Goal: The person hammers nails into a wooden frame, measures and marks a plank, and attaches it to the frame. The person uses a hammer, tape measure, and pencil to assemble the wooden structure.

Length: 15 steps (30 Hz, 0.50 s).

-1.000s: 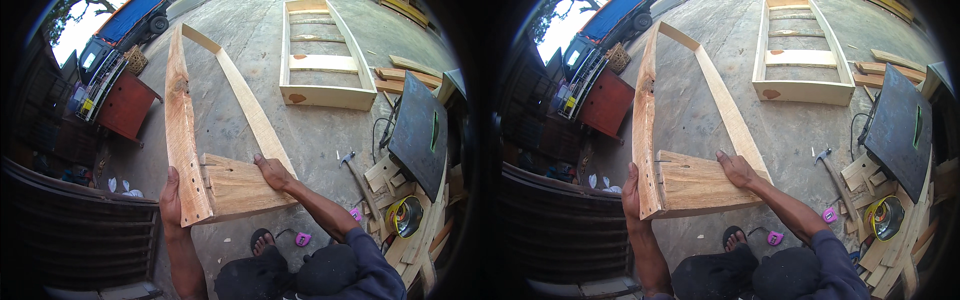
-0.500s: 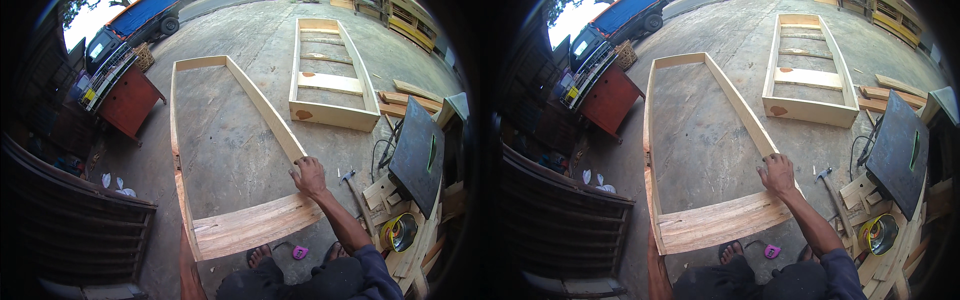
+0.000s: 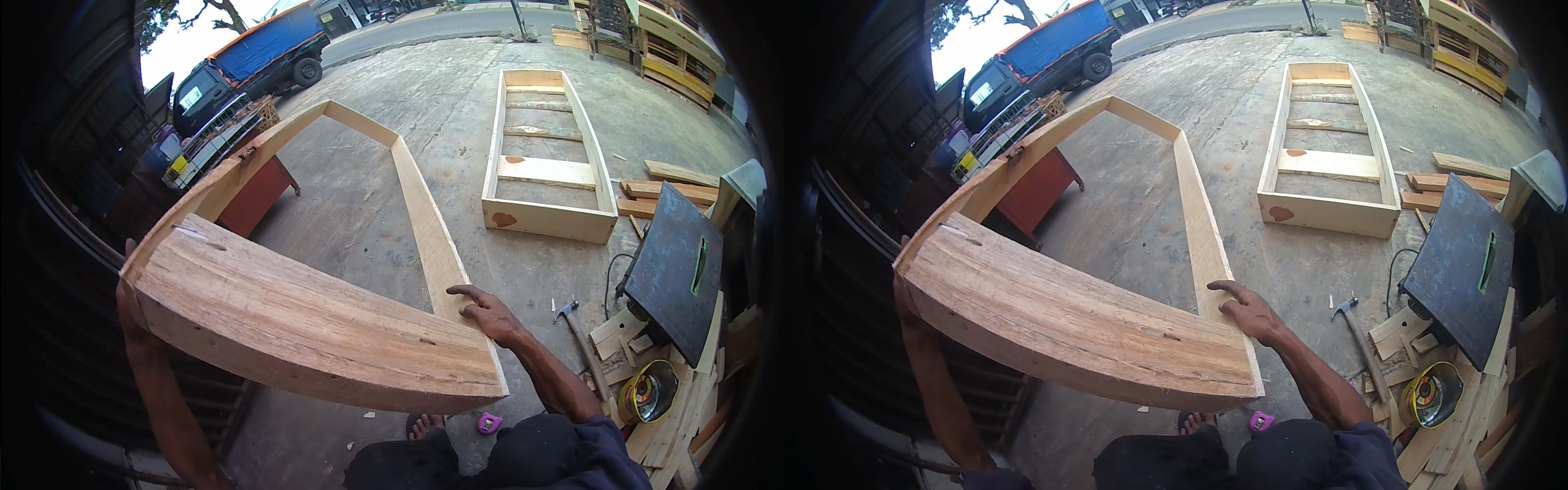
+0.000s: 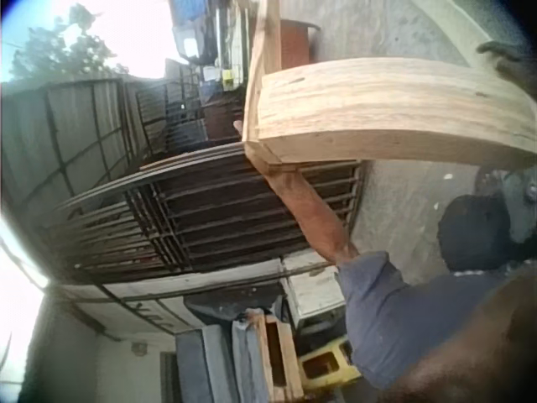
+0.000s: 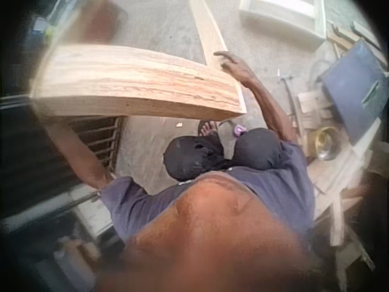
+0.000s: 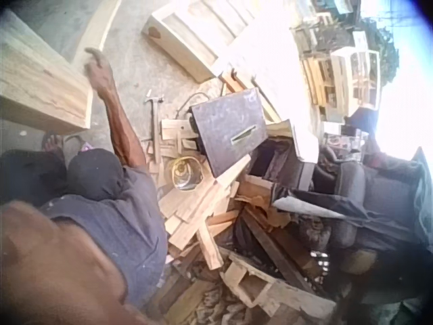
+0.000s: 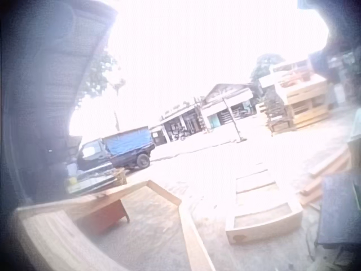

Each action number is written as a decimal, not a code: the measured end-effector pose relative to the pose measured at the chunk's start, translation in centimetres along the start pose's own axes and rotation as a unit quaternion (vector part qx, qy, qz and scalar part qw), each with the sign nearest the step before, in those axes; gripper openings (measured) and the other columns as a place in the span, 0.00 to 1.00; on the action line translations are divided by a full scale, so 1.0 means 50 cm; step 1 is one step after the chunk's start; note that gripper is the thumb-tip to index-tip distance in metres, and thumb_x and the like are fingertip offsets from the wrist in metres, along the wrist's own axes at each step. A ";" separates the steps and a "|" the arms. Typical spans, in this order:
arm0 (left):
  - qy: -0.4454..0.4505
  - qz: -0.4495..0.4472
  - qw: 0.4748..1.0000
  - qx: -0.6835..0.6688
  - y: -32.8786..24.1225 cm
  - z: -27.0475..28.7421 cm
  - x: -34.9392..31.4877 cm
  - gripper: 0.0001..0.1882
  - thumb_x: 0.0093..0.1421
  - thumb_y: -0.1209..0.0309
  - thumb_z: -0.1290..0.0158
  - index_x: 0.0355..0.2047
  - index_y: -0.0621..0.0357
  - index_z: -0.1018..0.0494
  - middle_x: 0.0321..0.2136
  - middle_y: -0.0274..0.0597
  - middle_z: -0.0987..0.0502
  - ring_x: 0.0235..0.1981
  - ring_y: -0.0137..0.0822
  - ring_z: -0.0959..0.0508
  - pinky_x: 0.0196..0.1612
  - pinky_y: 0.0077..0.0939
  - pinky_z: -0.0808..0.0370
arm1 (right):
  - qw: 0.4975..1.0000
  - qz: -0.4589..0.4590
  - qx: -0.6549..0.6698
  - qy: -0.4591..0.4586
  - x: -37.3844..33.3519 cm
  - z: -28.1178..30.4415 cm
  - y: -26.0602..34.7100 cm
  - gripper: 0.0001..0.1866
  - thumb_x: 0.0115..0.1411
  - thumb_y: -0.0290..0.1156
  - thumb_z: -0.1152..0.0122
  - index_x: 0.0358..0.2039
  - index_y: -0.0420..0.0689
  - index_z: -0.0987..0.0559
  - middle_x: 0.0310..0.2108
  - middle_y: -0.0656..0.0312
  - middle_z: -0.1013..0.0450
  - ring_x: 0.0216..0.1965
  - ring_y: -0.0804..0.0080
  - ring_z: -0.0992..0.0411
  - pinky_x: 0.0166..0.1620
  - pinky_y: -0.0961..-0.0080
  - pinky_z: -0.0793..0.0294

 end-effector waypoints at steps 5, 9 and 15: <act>0.097 -0.242 0.960 0.102 -0.279 -0.146 0.182 0.35 0.72 0.49 0.57 0.67 0.66 0.38 0.55 0.57 0.23 0.54 0.46 0.19 0.53 0.43 0.18 | 0.972 0.181 0.021 0.146 -0.047 0.028 0.317 0.24 0.70 0.49 0.52 0.42 0.39 0.20 0.31 0.60 0.26 0.33 0.73 0.30 0.38 0.72 0.29; -0.034 -0.332 0.921 0.201 -0.243 -0.255 0.245 0.37 0.65 0.48 0.47 0.65 0.65 0.36 0.51 0.52 0.22 0.50 0.43 0.18 0.50 0.40 0.19 | 0.910 0.328 0.168 0.192 -0.099 0.035 0.603 0.45 0.70 0.68 0.59 0.60 0.31 0.36 0.42 0.36 0.26 0.36 0.50 0.21 0.38 0.56 0.17; 0.001 -0.310 0.921 0.237 0.118 -0.455 0.128 0.42 0.56 0.46 0.33 0.61 0.62 0.32 0.45 0.45 0.20 0.44 0.38 0.17 0.44 0.36 0.21 | 0.920 0.342 0.107 0.160 -0.164 0.004 0.835 0.63 0.61 0.79 0.56 0.71 0.28 0.50 0.49 0.28 0.24 0.45 0.42 0.17 0.47 0.44 0.14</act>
Point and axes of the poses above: each hand's wrist, its own x-axis towards the middle knuckle, its own z-axis out of the back of the hand, y = z × x, the point moved 3 cm from there along x, towards the middle knuckle
